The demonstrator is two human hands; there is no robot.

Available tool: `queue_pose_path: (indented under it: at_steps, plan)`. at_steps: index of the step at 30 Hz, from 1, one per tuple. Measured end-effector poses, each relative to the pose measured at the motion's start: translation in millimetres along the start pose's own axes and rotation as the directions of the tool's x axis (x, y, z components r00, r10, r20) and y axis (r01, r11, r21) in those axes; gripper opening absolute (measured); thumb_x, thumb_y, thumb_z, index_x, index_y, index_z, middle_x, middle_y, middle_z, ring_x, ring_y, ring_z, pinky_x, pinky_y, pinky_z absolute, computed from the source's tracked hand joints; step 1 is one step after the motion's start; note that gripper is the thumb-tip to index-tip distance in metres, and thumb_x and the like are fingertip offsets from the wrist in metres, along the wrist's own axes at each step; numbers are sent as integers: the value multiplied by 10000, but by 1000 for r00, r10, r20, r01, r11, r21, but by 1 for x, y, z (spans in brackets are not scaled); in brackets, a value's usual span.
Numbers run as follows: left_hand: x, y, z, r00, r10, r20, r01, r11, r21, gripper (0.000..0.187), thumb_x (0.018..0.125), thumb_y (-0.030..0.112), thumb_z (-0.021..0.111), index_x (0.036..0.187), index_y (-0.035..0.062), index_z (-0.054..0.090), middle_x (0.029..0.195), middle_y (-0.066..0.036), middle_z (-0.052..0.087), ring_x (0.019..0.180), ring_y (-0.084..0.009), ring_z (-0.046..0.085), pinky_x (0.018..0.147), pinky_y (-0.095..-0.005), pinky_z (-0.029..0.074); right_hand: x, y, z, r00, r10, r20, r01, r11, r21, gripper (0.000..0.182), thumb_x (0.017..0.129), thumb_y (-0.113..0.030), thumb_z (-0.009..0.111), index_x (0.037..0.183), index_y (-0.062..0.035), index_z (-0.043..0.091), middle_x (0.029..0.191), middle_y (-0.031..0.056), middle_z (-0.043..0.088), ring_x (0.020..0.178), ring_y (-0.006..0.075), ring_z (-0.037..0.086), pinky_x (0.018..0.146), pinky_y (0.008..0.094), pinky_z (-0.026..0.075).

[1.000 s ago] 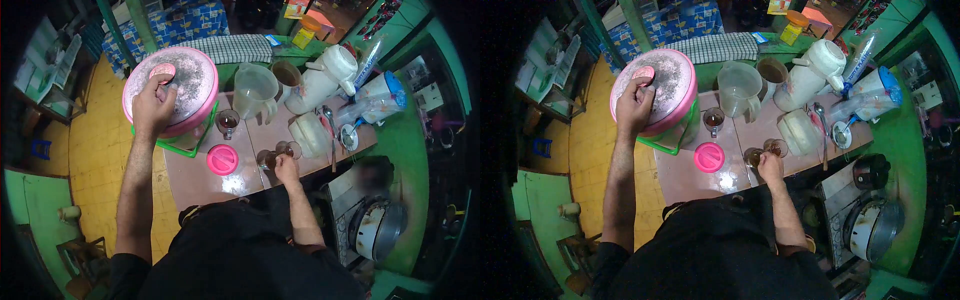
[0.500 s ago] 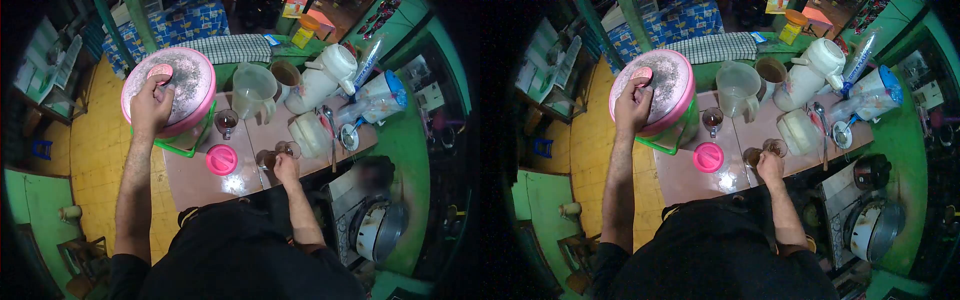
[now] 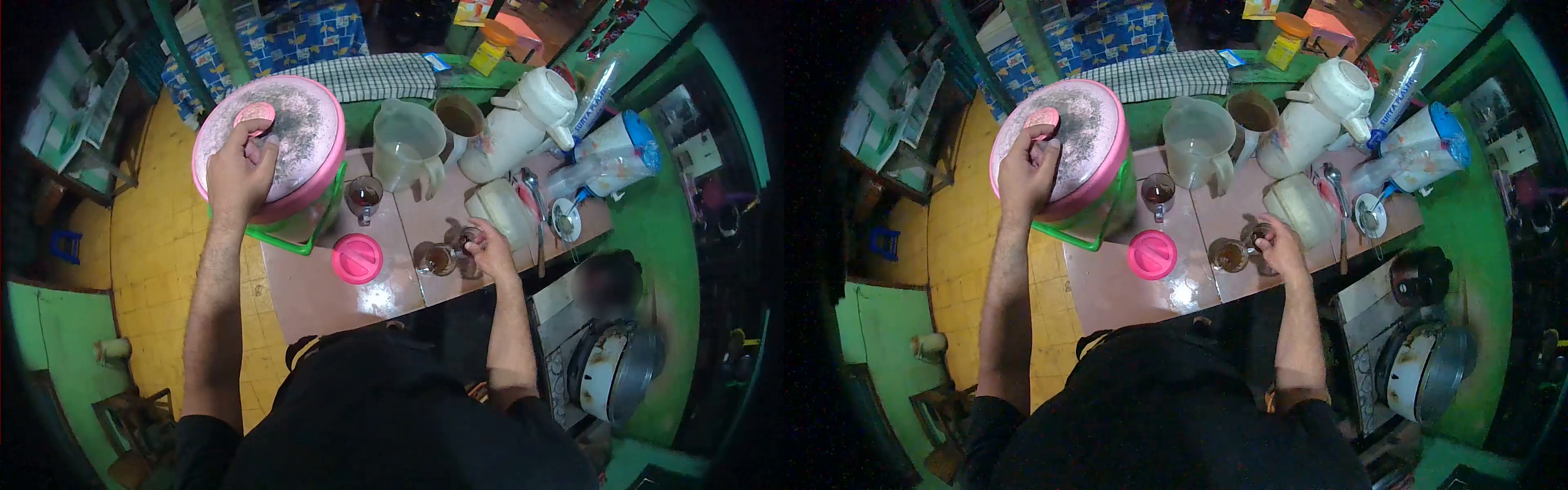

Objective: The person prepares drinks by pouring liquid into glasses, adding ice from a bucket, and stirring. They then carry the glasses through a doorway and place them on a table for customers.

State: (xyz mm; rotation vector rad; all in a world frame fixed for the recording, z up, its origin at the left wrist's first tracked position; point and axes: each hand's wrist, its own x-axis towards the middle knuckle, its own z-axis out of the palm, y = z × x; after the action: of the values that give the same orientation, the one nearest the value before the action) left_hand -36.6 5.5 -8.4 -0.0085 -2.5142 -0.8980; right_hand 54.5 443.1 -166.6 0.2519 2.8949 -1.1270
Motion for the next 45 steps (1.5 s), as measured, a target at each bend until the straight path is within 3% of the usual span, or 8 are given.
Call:
queue_pose_path:
  at_steps: [5,8,13,15,24,27,30,45]
  plan:
    - [-1,0,0,1000,-15,7,16,1000,-23,263,854,266,709,1096,163,696,653,-50,621,598,-210,638,600,-360,499,28,38,17,965,-260,36,262,950,-167,230,850,-128,694,1073,-74,706,926,188,696,900,380,659,813,448,526]
    - [0,-4,2,1000,-7,6,7,1000,-24,254,875,254,705,1105,147,692,642,-15,563,595,-152,568,587,-321,461,24,35,16,989,-59,-133,30,977,-209,156,885,-147,646,984,-39,702,933,199,698,915,394,661,819,469,524]
    - [-1,-4,2,1000,9,13,-9,1000,-26,252,896,241,700,1119,124,685,627,14,508,587,-92,500,571,-280,420,16,40,21,969,-152,-196,112,974,-197,141,912,-136,607,910,-23,692,869,224,697,850,404,683,774,453,540]
    - [0,-4,2,999,27,-24,-27,999,-20,262,855,256,705,1094,151,696,631,-43,604,584,-212,624,595,-367,494,16,40,21,966,-101,-240,16,942,-335,167,922,-149,590,918,-23,700,857,222,697,848,406,681,776,460,539]
    - [-1,-3,2,1000,-11,24,12,999,-36,247,906,227,696,1120,106,679,647,27,501,599,-85,487,570,-272,415,14,58,27,972,-24,-235,-4,993,-117,188,934,-188,582,937,-36,693,858,219,696,837,423,671,755,512,518]
    - [-1,3,-2,999,-32,43,32,999,-4,256,903,227,698,1129,107,679,696,-1,574,638,-102,539,621,-272,457,14,45,21,981,44,-191,-109,931,-347,184,936,-186,586,947,-39,697,857,213,698,840,416,675,760,503,522]
    - [-1,-7,6,994,85,-72,-88,995,-43,250,862,261,701,1086,150,694,635,-48,600,577,-211,614,579,-367,481,13,43,22,966,22,-257,-66,984,-164,179,934,-185,588,962,-48,700,866,210,701,853,413,678,771,498,527]
    - [-1,-3,2,999,32,-22,-32,999,-39,247,862,250,705,1084,141,696,647,-49,604,586,-204,618,585,-361,483,14,47,26,974,68,-217,-108,979,-176,167,905,-171,596,925,-43,702,872,221,701,855,428,674,772,505,525]
